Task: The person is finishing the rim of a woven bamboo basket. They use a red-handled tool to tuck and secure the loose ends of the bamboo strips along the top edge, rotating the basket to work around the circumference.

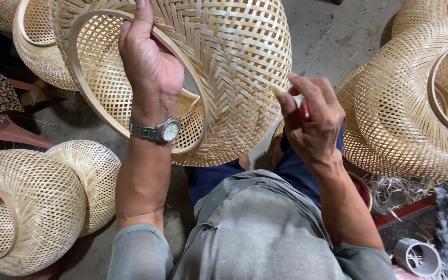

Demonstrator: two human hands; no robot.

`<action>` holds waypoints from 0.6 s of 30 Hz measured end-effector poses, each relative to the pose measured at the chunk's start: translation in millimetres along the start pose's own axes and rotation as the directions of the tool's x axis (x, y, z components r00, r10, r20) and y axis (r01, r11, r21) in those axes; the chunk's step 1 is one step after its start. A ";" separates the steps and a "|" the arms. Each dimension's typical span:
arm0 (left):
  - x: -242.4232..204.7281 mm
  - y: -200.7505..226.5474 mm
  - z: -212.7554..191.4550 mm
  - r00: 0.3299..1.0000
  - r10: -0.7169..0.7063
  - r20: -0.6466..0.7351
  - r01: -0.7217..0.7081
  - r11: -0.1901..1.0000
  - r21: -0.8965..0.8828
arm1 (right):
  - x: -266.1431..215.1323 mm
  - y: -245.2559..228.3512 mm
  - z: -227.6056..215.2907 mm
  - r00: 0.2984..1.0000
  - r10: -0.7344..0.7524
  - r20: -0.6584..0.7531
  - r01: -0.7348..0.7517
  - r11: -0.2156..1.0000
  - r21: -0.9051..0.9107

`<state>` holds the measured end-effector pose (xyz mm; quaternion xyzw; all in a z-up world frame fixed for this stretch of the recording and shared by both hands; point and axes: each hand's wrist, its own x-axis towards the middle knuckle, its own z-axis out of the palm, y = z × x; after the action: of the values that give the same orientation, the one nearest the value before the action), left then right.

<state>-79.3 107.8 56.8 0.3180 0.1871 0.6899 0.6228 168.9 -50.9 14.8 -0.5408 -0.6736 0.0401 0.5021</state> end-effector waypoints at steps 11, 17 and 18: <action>-10.2 -5.5 -2.9 0.997 0.077 0.017 -0.077 0.996 0.037 | 16.4 -3.3 8.5 0.997 0.059 0.047 -0.062 0.997 0.053; -27.5 -2.2 21.7 0.988 0.138 0.076 -0.149 0.973 0.176 | 12.6 24.1 15.7 0.988 0.103 0.113 -0.114 0.989 0.092; -28.7 -3.7 24.5 0.988 0.132 0.076 -0.145 0.967 0.210 | 15.4 29.9 20.3 0.968 0.178 0.176 -0.200 0.973 0.119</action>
<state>-59.4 77.0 66.3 0.4169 0.2185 0.6974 0.5405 176.3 -16.8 -3.3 -0.5619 -0.6538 0.1782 0.4745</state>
